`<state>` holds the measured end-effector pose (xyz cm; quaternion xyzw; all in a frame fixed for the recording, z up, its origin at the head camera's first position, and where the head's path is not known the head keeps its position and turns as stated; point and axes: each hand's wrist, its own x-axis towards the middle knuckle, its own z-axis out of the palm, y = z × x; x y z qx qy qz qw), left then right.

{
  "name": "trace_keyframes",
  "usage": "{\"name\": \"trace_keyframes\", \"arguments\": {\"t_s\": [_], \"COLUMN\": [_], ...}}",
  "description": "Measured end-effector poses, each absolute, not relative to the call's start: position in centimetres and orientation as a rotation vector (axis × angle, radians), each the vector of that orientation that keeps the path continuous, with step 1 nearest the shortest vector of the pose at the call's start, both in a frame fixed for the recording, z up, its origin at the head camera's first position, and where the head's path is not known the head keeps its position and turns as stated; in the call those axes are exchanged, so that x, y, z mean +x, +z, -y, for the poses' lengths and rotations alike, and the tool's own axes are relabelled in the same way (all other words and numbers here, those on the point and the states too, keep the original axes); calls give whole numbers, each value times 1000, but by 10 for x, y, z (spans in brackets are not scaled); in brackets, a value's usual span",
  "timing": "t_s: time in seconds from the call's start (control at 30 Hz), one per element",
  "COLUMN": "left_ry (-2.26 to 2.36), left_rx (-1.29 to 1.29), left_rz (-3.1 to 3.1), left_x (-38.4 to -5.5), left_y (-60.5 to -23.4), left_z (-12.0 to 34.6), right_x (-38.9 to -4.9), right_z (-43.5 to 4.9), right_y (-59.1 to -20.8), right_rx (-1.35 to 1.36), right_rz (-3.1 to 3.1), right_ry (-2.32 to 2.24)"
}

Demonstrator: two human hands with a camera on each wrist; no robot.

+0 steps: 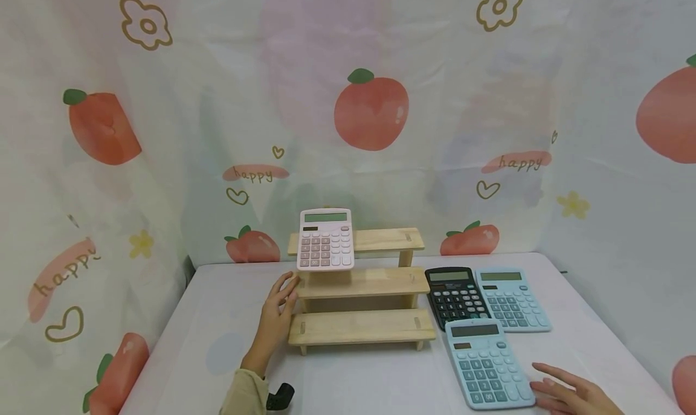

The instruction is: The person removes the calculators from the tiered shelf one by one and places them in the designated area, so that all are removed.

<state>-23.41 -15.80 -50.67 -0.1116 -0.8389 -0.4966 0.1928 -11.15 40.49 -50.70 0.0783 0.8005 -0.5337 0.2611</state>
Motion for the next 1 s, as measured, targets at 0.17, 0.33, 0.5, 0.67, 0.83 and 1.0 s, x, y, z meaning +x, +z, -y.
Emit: {"name": "trace_keyframes", "arguments": {"t_s": [0.17,0.33,0.5,0.67,0.83,1.0], "left_ry": [-1389,-1383,-1393,-1393,-1381,-1361], "left_rx": [-319,-325,-312,-312,-316,-327], "left_rz": [2349,2345,2347,2346,2341,2334], "left_x": [-234,-234,-234,-233,-233,-234], "left_y": [-507,-507,-507,-507,-507,-508], "left_z": [158,157,157,157,158,158], "right_x": [-115,-122,-130,-137,-147,-154], "right_z": [-395,-389,-383,-369,-351,-336], "right_y": [-495,-483,-475,-469,-464,-459], "right_rx": [316,269,113,17,8,6], "right_rz": [-2304,-2328,-2299,-2308,-2316,-2299], "right_ry": [-1333,-1317,-1387,-1437,-1495,-1526]}}
